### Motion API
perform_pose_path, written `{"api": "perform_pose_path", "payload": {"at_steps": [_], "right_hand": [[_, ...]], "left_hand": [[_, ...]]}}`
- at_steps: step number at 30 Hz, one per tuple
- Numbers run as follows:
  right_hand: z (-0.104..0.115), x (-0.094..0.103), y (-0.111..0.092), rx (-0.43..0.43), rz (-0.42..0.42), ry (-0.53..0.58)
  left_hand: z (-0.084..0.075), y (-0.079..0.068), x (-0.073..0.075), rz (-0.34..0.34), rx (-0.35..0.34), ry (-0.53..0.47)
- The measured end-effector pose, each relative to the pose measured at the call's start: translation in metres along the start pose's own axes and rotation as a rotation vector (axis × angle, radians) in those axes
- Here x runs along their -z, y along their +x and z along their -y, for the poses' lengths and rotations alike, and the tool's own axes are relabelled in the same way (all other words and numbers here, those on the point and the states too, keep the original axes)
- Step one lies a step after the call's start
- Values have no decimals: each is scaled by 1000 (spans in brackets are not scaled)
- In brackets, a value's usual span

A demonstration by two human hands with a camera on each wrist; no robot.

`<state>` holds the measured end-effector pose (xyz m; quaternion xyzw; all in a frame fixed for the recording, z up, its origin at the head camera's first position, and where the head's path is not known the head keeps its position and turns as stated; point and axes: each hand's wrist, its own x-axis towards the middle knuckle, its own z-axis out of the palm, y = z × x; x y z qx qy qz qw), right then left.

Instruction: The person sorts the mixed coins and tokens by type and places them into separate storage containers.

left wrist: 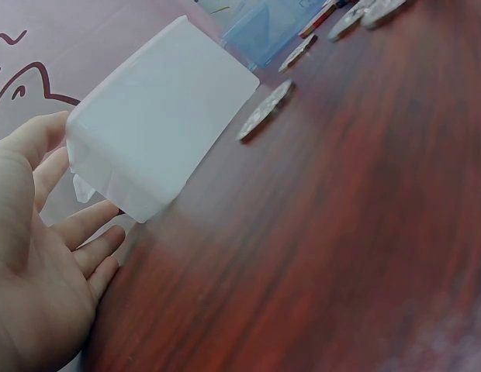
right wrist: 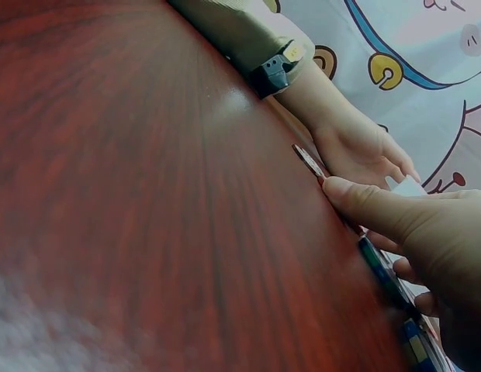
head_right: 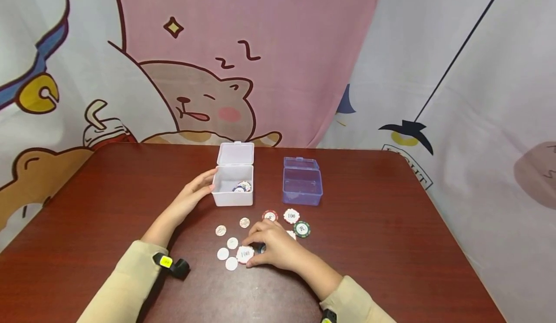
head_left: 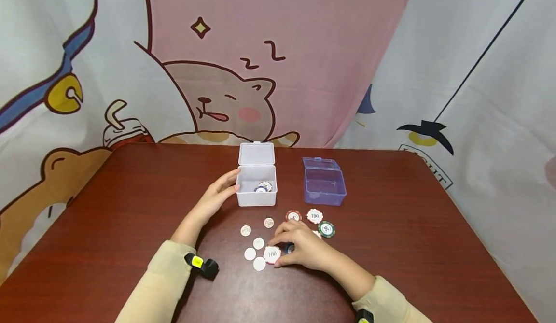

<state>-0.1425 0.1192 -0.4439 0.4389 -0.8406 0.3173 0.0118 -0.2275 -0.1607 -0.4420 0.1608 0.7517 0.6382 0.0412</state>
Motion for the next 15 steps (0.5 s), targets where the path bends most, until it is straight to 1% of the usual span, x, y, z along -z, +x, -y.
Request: {"api": "perform_pose_path", "payload": {"at_steps": [9, 15], "right_hand": [[-1, -1, 0, -5, 1, 25], [-1, 0, 0, -5, -13, 49]], "left_hand": [[2, -1, 0, -9, -17, 20], [3, -1, 0, -13, -2, 15]]}}
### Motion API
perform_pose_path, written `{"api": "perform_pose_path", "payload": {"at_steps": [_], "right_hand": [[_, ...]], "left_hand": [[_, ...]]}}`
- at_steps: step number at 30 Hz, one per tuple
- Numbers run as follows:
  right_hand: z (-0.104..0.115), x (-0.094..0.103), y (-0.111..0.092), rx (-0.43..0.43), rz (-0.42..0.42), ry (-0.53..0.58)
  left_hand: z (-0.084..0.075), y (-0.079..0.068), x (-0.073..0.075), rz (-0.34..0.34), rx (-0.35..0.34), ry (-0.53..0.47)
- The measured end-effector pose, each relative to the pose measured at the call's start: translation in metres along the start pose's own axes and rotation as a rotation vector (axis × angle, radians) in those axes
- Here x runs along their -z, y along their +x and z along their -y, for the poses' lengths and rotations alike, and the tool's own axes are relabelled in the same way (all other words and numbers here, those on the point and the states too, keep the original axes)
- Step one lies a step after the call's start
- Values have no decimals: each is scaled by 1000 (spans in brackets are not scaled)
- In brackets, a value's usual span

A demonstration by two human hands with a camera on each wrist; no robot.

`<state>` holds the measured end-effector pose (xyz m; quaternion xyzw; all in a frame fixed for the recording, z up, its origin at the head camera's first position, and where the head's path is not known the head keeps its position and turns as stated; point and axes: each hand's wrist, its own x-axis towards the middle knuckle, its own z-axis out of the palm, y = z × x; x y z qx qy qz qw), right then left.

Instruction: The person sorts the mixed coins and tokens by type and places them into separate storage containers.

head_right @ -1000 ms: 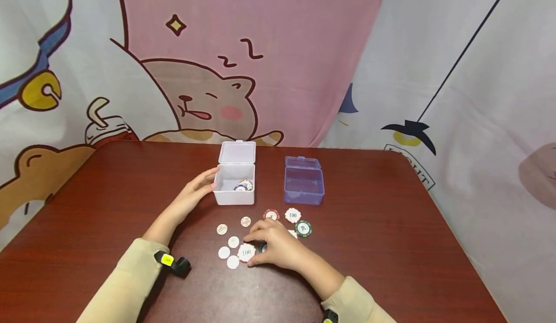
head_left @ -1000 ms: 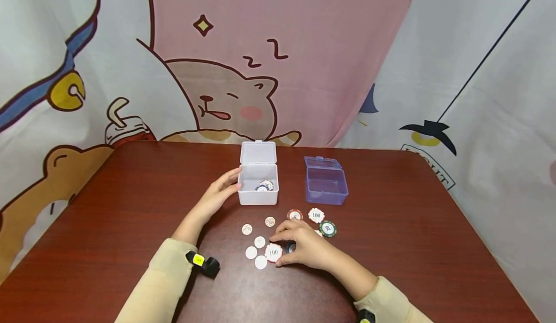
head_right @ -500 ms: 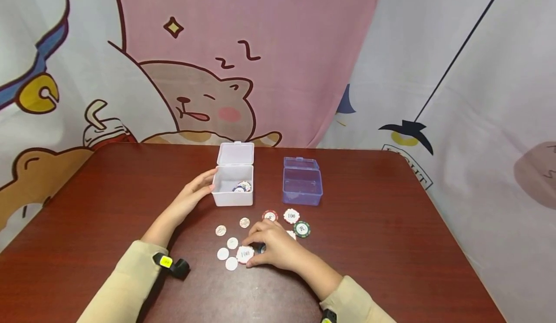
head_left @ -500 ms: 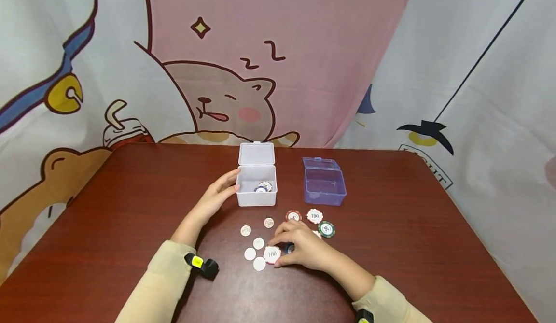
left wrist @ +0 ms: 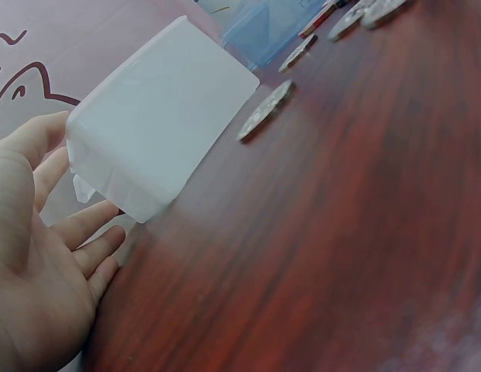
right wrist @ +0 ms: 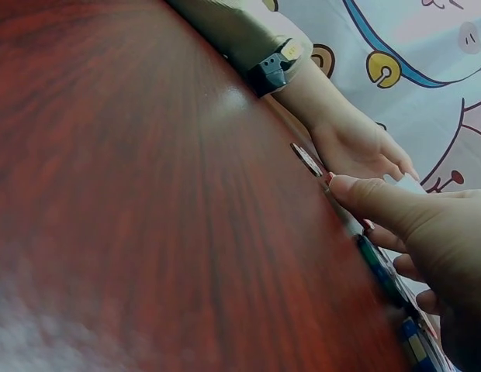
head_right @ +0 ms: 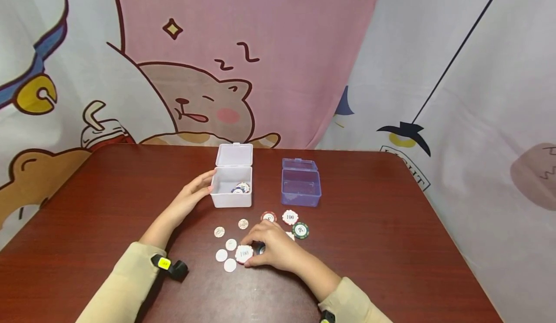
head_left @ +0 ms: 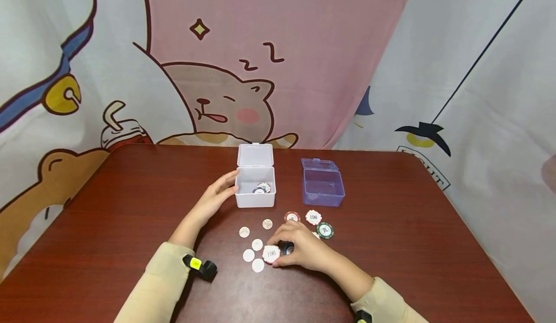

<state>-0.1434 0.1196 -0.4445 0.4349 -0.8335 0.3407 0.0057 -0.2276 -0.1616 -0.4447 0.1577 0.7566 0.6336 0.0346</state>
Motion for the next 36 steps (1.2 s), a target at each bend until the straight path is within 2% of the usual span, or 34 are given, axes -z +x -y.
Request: {"api": "perform_pose_path", "payload": {"at_steps": [11, 19, 26, 36], "right_hand": [[-2, 3, 2, 2, -58, 26], [-3, 5, 2, -6, -149, 73], [-8, 9, 6, 17, -240, 37], [-7, 19, 16, -56, -293, 1]], "left_hand": [[-1, 0, 1, -4, 7, 3], [-2, -1, 0, -1, 1, 0], [0, -1, 1, -4, 5, -6], [-1, -1, 0, -2, 1, -15]]}}
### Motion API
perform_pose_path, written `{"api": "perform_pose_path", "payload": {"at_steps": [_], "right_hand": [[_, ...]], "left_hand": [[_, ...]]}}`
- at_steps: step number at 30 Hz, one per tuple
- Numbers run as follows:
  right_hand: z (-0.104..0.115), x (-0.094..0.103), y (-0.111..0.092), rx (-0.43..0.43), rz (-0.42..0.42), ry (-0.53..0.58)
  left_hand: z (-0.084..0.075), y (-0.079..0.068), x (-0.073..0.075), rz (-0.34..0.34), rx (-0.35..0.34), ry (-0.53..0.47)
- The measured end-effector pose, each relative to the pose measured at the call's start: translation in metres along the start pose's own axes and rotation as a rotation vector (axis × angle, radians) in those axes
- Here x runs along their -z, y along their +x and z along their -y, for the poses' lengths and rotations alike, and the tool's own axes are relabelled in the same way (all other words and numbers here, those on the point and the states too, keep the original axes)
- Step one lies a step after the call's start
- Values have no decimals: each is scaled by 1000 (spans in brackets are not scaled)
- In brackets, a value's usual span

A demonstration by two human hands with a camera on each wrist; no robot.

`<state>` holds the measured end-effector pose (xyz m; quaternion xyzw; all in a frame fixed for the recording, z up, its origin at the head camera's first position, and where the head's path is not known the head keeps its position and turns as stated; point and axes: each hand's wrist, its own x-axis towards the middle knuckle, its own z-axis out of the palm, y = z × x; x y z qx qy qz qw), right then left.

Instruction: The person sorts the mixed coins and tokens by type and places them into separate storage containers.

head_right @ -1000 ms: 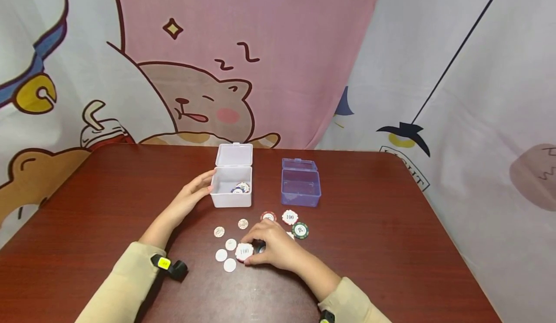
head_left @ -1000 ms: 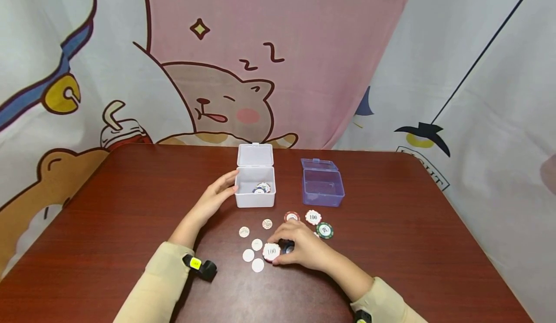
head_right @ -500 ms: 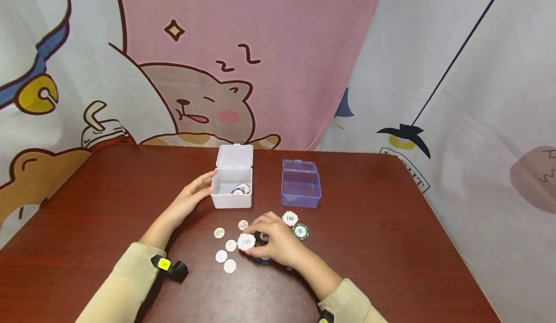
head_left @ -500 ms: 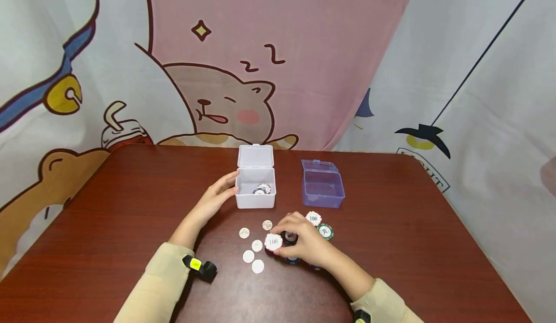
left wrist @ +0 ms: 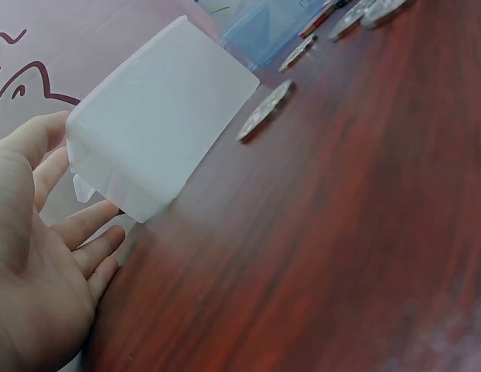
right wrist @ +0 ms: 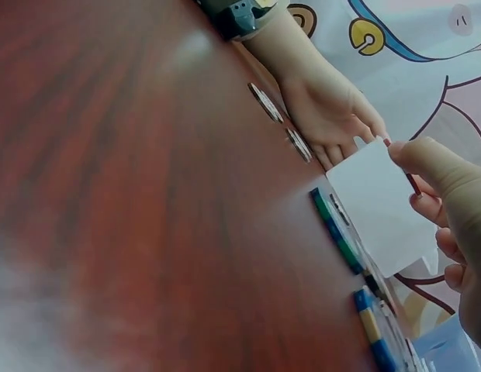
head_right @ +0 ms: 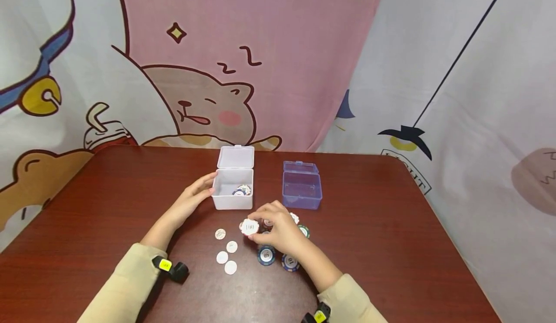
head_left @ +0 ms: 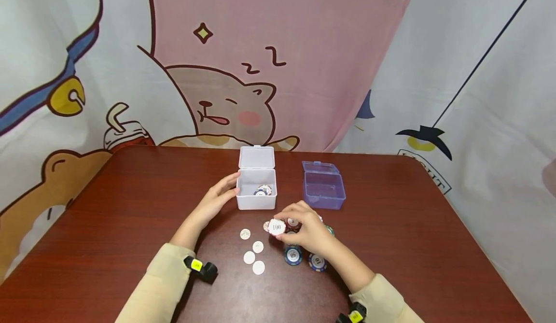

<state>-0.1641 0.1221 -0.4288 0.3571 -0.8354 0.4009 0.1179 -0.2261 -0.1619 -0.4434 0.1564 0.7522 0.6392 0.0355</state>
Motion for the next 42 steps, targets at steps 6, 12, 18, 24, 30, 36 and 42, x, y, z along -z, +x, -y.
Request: {"api": "perform_pose_path", "payload": {"at_steps": [6, 12, 18, 24, 30, 36, 42], "right_hand": [[1, 4, 11, 21, -34, 15], [4, 8, 27, 29, -60, 4], [7, 12, 44, 38, -89, 2], [3, 12, 57, 17, -114, 13], [-4, 12, 68, -12, -132, 13], [-9, 12, 80, -37, -145, -10], [-16, 7, 87, -49, -141, -33]], "left_hand": [[-4, 0, -2, 11, 6, -8], [-17, -3, -3, 17, 7, -6], [-3, 1, 0, 1, 7, 5], [1, 0, 0, -2, -7, 11], [1, 1, -1, -1, -16, 14], [1, 1, 0, -2, -16, 12], [1, 1, 0, 2, -24, -4]]}}
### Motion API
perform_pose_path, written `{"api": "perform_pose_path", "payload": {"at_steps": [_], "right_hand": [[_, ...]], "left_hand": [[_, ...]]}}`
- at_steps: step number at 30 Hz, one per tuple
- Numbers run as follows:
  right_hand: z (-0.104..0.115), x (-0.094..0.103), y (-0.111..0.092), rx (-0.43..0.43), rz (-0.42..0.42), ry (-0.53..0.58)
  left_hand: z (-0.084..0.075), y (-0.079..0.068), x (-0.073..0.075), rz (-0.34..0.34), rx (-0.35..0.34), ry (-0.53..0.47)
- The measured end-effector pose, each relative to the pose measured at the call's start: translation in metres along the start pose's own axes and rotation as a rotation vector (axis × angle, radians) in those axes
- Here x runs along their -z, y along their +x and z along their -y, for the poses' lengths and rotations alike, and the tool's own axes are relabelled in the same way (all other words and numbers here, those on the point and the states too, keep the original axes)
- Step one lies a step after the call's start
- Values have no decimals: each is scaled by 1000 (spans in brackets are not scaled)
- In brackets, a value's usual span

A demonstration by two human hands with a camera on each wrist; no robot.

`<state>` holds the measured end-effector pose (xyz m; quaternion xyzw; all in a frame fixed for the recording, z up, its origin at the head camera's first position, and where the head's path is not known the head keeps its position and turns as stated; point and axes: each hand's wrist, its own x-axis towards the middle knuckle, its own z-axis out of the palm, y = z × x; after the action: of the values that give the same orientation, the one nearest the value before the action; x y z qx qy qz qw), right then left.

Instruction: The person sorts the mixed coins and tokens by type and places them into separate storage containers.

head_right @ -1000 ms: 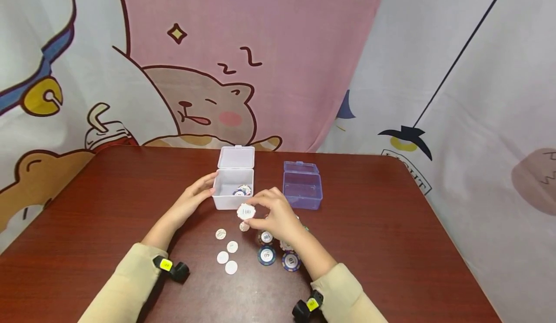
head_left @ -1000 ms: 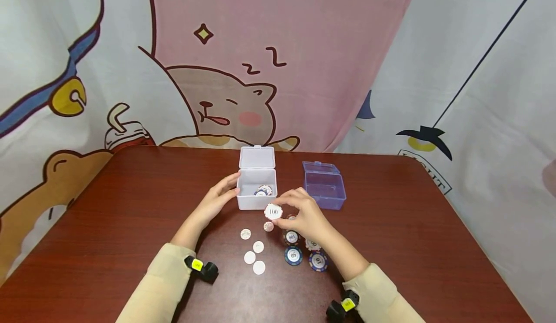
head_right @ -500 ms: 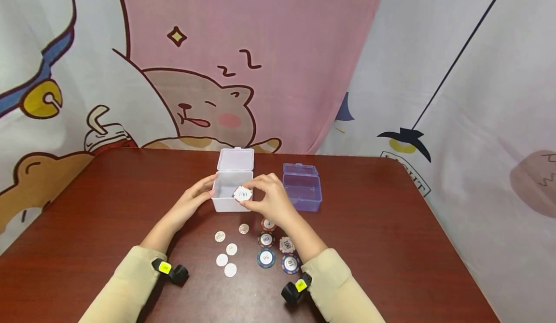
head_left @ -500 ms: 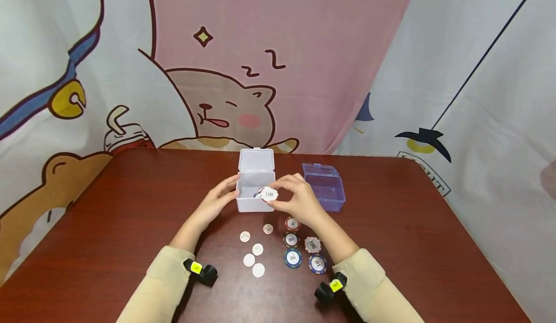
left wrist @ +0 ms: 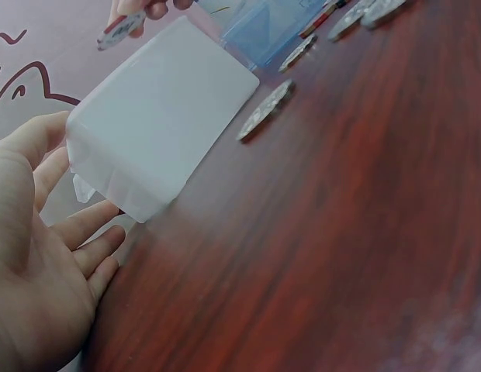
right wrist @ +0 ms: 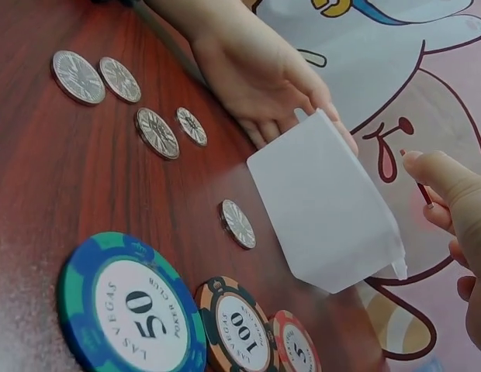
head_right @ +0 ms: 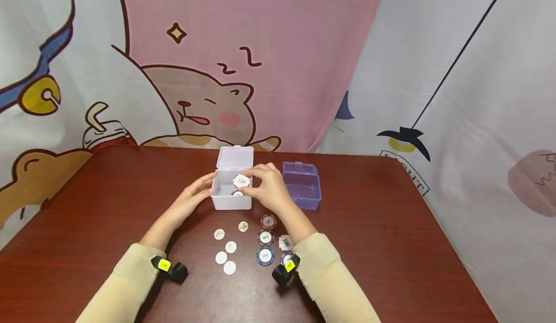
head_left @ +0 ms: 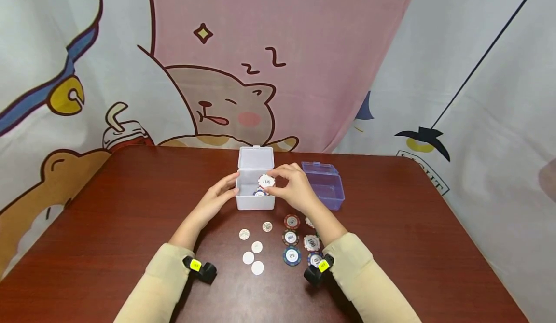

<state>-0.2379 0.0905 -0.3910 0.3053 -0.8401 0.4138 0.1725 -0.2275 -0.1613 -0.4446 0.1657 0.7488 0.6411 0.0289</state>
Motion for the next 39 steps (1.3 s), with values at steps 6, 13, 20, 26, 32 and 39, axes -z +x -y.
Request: {"api": "perform_pose_path", "payload": {"at_steps": [6, 13, 20, 26, 32, 39], "right_hand": [[-6, -7, 5, -33, 12, -29], [-10, -13, 9, -66, 20, -63], [-12, -17, 13, -107, 44, -92], [-12, -20, 14, -127, 57, -100], [-13, -22, 15, -147, 57, -120], [-12, -22, 16, -196, 84, -147]], "left_hand": [[-15, -4, -2, 13, 6, 1], [-23, -7, -3, 19, -3, 12], [1, 0, 1, 5, -7, -3], [1, 0, 0, 5, -14, -19], [0, -1, 0, 4, -12, -13], [0, 0, 0, 4, -5, -10]]}}
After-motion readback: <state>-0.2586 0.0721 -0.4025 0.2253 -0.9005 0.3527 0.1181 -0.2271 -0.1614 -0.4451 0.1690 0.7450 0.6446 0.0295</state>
